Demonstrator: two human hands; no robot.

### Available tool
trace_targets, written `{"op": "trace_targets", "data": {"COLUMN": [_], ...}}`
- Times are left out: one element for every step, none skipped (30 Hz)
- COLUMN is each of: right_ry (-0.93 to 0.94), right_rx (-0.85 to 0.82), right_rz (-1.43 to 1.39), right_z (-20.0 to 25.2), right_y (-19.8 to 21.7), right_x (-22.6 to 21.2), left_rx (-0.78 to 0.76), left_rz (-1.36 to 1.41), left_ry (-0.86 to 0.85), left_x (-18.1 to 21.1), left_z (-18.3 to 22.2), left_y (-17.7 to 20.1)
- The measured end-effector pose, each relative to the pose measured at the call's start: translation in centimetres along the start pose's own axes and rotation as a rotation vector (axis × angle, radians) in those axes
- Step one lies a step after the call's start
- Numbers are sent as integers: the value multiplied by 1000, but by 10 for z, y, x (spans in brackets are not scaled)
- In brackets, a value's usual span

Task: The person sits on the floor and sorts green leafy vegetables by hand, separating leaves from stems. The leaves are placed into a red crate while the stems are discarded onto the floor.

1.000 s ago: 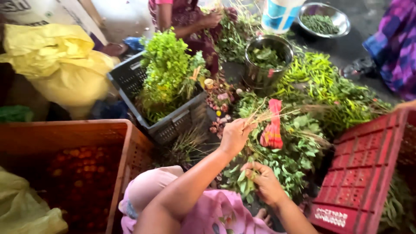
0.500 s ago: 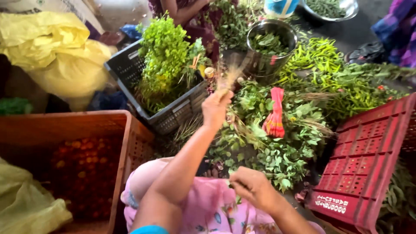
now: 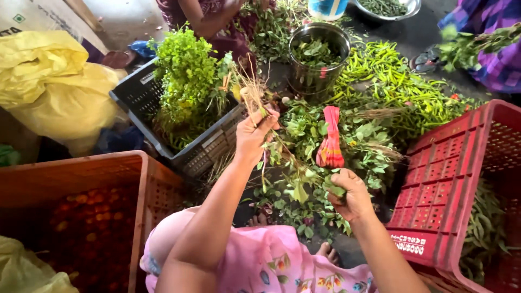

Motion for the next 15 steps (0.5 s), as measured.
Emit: {"op": "trace_targets", "data": {"right_ry": [12,23,35,-21,-77,-135,-156,-174,-192,-249,-307,-360,-364,-370,-375], "right_rx": [11,21,31,54,77,101,35,-33,-102,-134,-164,-200,-283,-366,-448], "right_rz": [29,58,88,156,224,291,282,274,265,295,324,361,294,226,158], "right_z": [2,5,8,10,12,14,16,17,18,19,22,21,20,21,21], "right_y": [-5,-9,-14,-17,-19,-20,-24,-26,-26,-24,-19,-14,-12,-10,-9], "right_x": [-3,-8,-12,-13,-13,-11,-9,-6,-1,8,18,24,30,35,40], "left_rx": [-27,-54,-100,-145,-191,-242,-293,-344,-365,-386,-408,-424,-441,-456,-481], "left_rz": [-29,-57,-81,-104,-127,-111,-95,-78,-96,-114,-132,-127,-122,-118,-101], "left_ry": [16,31,46,62,78,99,120,137,173,204,235,261,287,315,327], "left_x": [0,-2,-4,-6,-10,-14,-19,-24,-30,-35,-39,-42,-43,-45,-46], "left_z": [4,7,11,16,20,25,31,35,39,42,46,47,50,52,54], "left_y": [-4,-9,-14,-20,-25,-30,-35,-40,-43,-46,-48,-50,-51,-53,-55]}}
Point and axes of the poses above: each hand's wrist, its own z-axis away from the middle knuckle, its own y-axis out of the back of the hand, x = y × z, the point moved 5 cm from there along -z, towards the middle knuckle, and after that the axes turned 9 degrees about x, right-handed, at the moved point
